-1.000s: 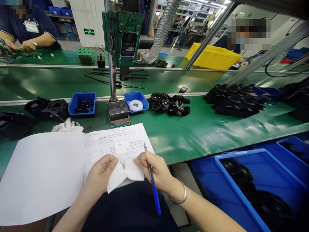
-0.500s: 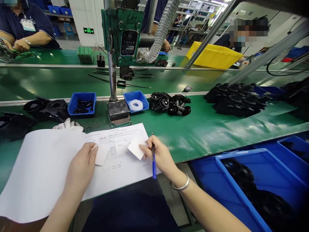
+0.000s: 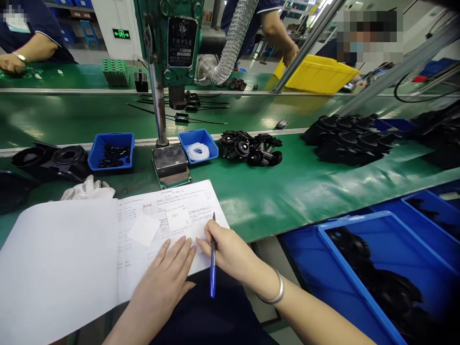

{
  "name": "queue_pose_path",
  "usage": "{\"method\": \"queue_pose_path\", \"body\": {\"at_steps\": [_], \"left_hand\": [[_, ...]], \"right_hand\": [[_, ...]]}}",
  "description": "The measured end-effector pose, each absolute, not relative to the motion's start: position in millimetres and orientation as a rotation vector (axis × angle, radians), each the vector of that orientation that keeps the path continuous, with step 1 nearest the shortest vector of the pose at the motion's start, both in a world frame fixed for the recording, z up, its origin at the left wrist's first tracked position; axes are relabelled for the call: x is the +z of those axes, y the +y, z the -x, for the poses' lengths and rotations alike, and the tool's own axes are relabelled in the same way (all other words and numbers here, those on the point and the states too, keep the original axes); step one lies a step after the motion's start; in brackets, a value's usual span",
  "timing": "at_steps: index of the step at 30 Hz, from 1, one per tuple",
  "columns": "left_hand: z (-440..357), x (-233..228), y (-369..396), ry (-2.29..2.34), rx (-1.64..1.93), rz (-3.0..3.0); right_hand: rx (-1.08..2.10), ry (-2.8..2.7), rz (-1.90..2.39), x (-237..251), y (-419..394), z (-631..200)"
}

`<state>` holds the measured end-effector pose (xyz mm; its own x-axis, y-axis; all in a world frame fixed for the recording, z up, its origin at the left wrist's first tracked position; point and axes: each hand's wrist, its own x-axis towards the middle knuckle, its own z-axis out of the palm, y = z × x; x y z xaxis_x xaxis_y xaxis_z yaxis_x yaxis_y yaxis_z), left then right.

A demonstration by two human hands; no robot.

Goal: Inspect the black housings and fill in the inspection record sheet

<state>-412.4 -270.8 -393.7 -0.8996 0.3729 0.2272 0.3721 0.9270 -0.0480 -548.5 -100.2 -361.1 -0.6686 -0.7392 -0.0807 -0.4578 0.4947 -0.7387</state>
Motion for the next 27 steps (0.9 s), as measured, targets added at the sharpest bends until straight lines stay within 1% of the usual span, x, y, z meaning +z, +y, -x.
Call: {"method": "queue_pose_path", "body": {"at_steps": [2,4,6,8,12,19,27], "left_hand": [[411,-397,-273,-2.849,0.044,0.552],[411,-398,-276,-2.851,0.068,0.541],[410,-399,-279,-2.868,0.111,0.541],[409,-400,-280,-2.868,0.133,0.555],[410,-401,-280,-2.866,0.082,0.548],[414,-405,-279,-2.887,0.021,0.524],[418,-409,-281,-2.841,0.035,0.567]], "right_hand": [[-0.993,2.466,1.002,-353,-96,557],[-1.177,2.509,0.971,-344,-94,566],[-1.413,2.354,0.957,-340,-95,572],[-1.502,2.096,0.978,-343,-102,573],[-1.443,1.845,0.995,-361,-122,567],[-1.436,1.828,0.884,-381,-132,569],[-1.293,1.913,1.066,-385,-137,574]]}}
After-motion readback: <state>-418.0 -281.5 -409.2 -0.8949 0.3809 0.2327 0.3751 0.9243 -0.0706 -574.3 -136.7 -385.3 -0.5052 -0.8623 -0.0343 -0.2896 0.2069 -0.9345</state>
